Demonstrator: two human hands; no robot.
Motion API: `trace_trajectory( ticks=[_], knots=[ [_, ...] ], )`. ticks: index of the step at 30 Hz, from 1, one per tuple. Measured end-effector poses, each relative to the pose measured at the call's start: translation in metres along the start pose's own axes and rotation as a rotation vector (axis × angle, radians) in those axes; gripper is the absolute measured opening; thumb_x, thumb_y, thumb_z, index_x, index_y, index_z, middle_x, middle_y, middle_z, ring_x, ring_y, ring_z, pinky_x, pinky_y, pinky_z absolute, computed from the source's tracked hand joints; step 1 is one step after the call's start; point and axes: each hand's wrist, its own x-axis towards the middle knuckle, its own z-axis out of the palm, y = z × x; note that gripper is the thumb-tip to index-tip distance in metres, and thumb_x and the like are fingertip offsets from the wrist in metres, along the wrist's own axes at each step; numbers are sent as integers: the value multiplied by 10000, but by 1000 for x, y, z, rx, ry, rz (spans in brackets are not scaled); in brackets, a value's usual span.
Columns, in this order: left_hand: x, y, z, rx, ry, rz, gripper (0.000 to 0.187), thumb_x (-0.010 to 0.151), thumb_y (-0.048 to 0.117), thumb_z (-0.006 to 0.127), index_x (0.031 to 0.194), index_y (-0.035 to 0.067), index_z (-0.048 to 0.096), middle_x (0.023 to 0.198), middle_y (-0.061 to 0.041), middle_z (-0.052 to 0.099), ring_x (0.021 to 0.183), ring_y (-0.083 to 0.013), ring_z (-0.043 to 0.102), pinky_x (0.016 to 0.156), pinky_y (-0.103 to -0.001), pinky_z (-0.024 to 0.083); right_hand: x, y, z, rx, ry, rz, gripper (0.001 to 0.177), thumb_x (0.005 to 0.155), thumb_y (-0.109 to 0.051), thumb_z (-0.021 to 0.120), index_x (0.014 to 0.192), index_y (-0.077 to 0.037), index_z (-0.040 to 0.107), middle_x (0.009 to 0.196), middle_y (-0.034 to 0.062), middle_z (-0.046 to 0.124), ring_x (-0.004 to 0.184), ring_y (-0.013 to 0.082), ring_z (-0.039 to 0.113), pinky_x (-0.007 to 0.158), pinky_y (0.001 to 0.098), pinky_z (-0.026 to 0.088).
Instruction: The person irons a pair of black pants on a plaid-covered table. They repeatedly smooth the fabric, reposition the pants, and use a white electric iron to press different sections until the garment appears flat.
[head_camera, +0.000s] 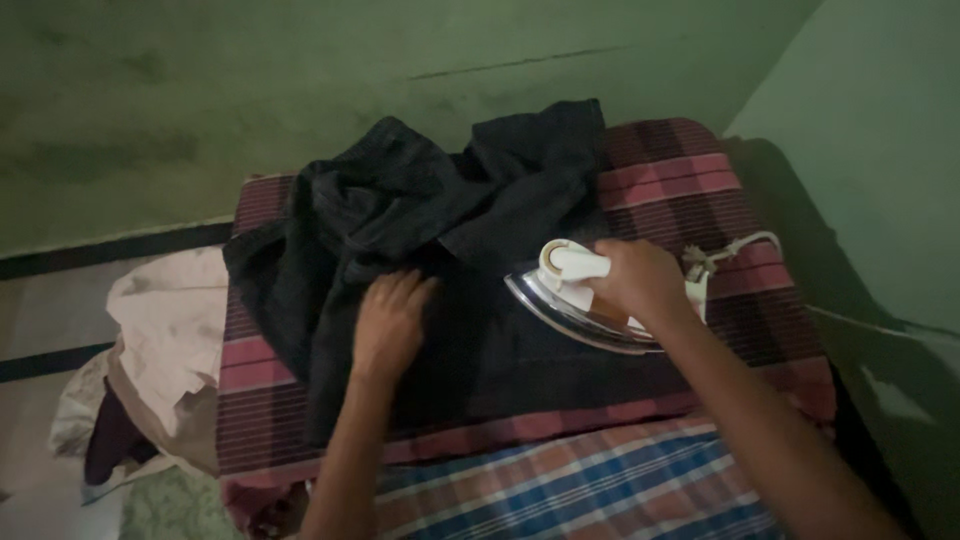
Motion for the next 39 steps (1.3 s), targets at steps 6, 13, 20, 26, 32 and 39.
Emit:
trace_trajectory(
  ticks=[6, 13, 20, 26, 32, 39],
  knots=[
    [-43, -22, -33, -115, 60, -238, 405, 978, 95, 516, 1359, 121, 653, 1416, -114, 637, 1372, -299, 518, 1190, -616, 248, -4, 4, 1, -58, -120, -221, 344, 706, -450, 799, 949, -209, 761, 829, 160, 749, 826, 397, 721, 780, 520, 567],
    [-44, -24, -35, -424, 153, -332, 516, 915, -62, 500, 1391, 79, 642, 1385, -188, 644, 1352, -374, 547, 1181, -640, 274, 4, -25, 19, 25, -3, -126, 323, 728, -416, 791, 921, -162, 747, 856, 147, 746, 833, 390, 715, 751, 520, 559],
    [-55, -20, -55, -479, 313, -398, 331, 916, -57, 596, 1192, 62, 734, 1305, -172, 702, 1260, -356, 643, 1112, -466, 490, 9, -58, 26, -23, -74, -330, 248, 746, -377, 776, 898, -183, 754, 818, 135, 747, 817, 368, 723, 755, 507, 557],
    [-54, -20, -62, -411, 301, -472, 314, 875, -30, 679, 1161, 67, 764, 1311, -181, 693, 1232, -374, 611, 1054, -466, 487, 12, -94, 38, 25, -9, -250, 207, 737, -321, 765, 879, -171, 749, 802, 141, 744, 794, 366, 729, 737, 504, 566],
    [-51, -25, -57, -437, 272, -515, 350, 861, -22, 693, 1190, 84, 751, 1312, -149, 700, 1239, -363, 614, 1063, -455, 480, 10, -110, 35, 38, -60, -174, 222, 736, -313, 777, 912, -178, 760, 817, 158, 745, 782, 377, 729, 754, 500, 574],
    [-51, -31, -54, -508, 247, -614, 450, 851, -68, 675, 1263, 106, 719, 1272, -168, 694, 1215, -362, 618, 1048, -444, 487, -4, -122, 29, -2, -261, -459, 264, 691, -289, 754, 934, -193, 788, 840, 151, 766, 795, 359, 744, 785, 474, 589]
  ],
)
